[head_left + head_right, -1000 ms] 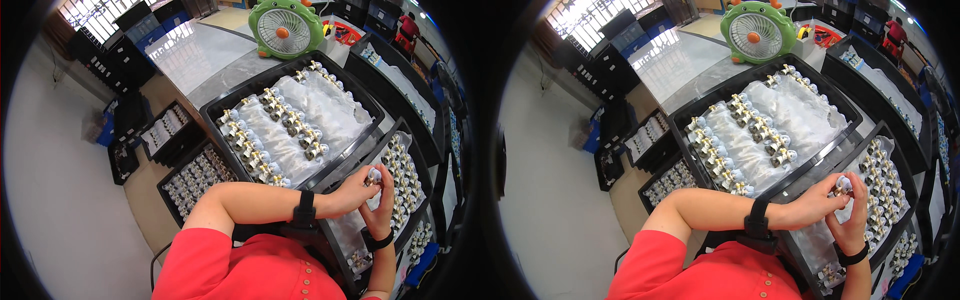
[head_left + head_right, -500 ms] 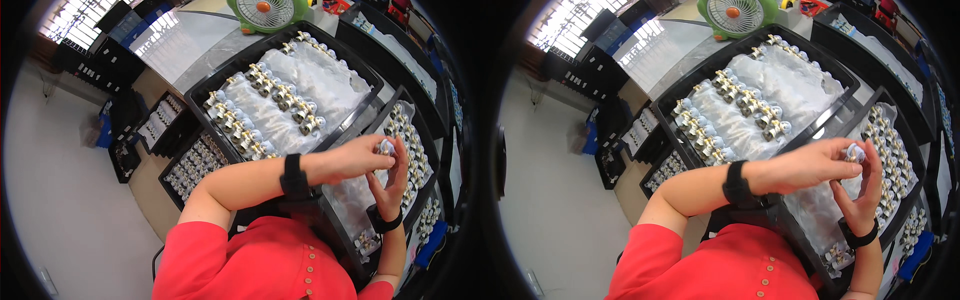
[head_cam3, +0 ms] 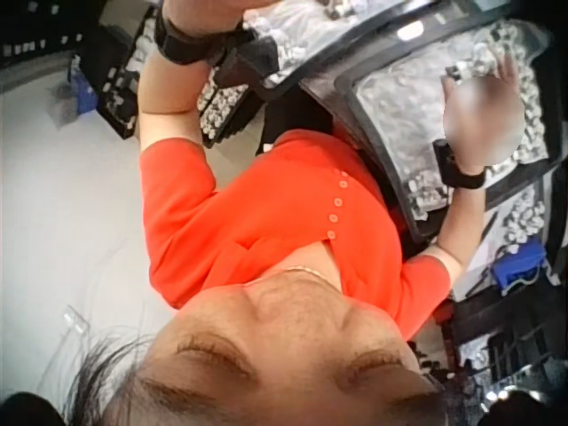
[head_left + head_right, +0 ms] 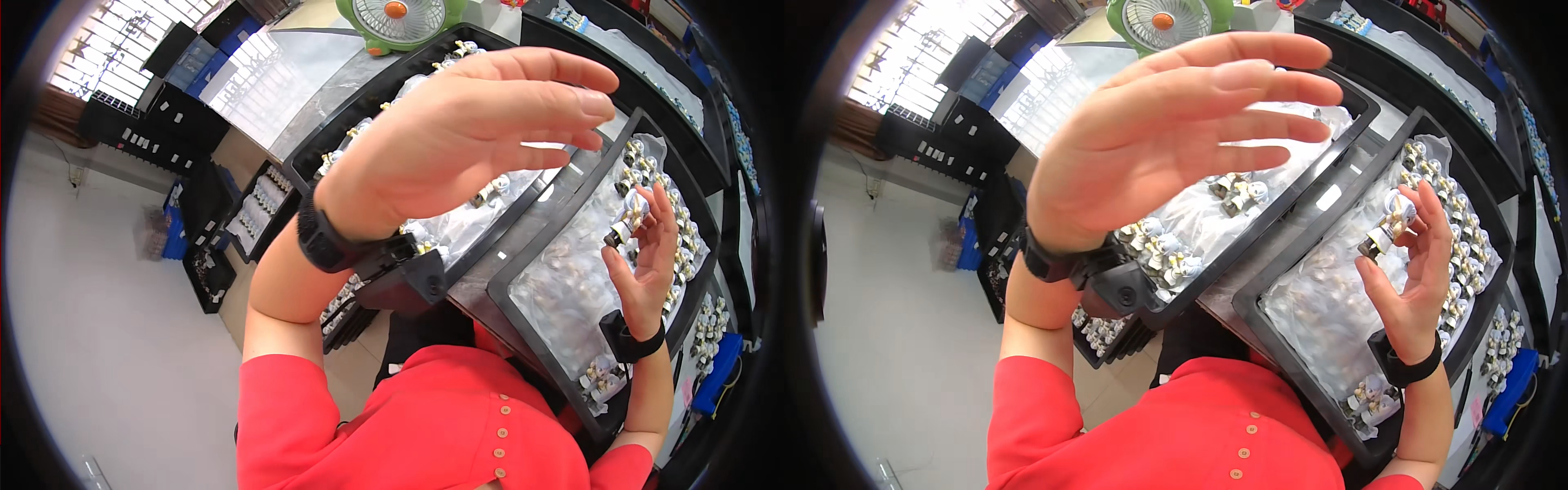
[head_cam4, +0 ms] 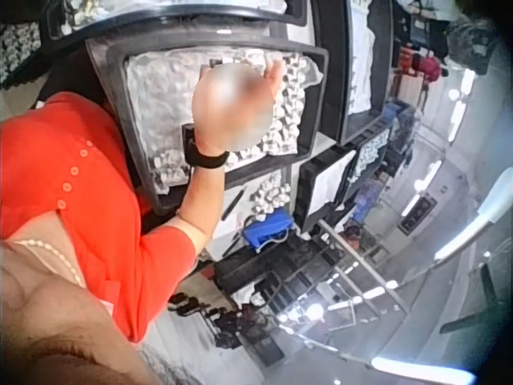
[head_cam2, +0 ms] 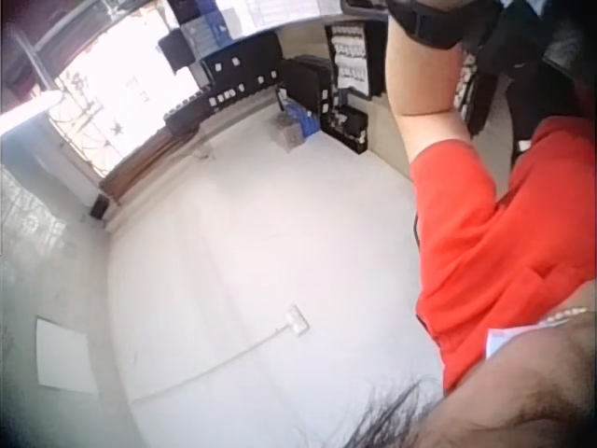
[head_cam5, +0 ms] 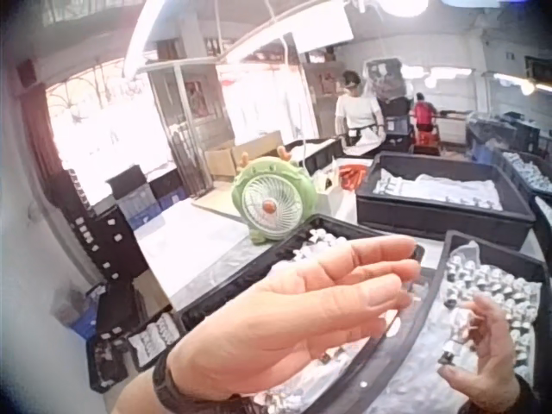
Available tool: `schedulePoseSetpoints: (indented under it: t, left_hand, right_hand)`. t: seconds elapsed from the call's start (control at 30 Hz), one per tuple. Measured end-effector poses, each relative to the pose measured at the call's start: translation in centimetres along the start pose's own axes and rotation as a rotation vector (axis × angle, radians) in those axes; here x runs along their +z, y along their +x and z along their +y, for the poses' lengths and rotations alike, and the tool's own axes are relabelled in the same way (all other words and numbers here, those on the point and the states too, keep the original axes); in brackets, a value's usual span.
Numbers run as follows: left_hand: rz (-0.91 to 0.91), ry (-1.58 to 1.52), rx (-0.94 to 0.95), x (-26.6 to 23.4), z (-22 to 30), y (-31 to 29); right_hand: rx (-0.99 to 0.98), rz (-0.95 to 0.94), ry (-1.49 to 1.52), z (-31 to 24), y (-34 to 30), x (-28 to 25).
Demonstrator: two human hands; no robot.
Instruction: The person assembles small figurines by hand, picking up individual components from trays and fitting them together. They repeatedly handle the small parts, joining the base and the upper body of the figurines, and placing the completed units back into the tray.
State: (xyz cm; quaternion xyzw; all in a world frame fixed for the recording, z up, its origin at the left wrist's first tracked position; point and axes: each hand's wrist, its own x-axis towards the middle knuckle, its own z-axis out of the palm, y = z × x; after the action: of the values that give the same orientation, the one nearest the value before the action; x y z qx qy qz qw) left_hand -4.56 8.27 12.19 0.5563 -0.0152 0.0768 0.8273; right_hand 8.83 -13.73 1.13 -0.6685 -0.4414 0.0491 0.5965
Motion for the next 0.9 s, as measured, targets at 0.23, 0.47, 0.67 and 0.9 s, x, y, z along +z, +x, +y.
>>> schedulePoseSetpoints:
  t: [0.23, 0.47, 0.67, 0.9]
  left_hand:
    - [0.059, -0.053, -0.083, -0.2, -1.6, 0.1]
    - [0.045, -0.184, -0.325, 2.9, -9.8, 0.6]
    - [0.032, -0.297, -0.29, 4.2, -11.6, 1.9]
    - [0.026, -0.141, -0.106, 3.2, -13.7, 2.2]
  right_hand:
    - [0.005, -0.032, 0.021, -0.2, -0.5, -0.2]
    - [-0.218, -0.099, -0.198, -0.4, -0.1, -0.4]
    - [-0.193, -0.103, -0.199, 0.0, 0.5, -1.2]
    - [-0.137, -0.153, -0.229, 0.0, 0.4, -1.0]
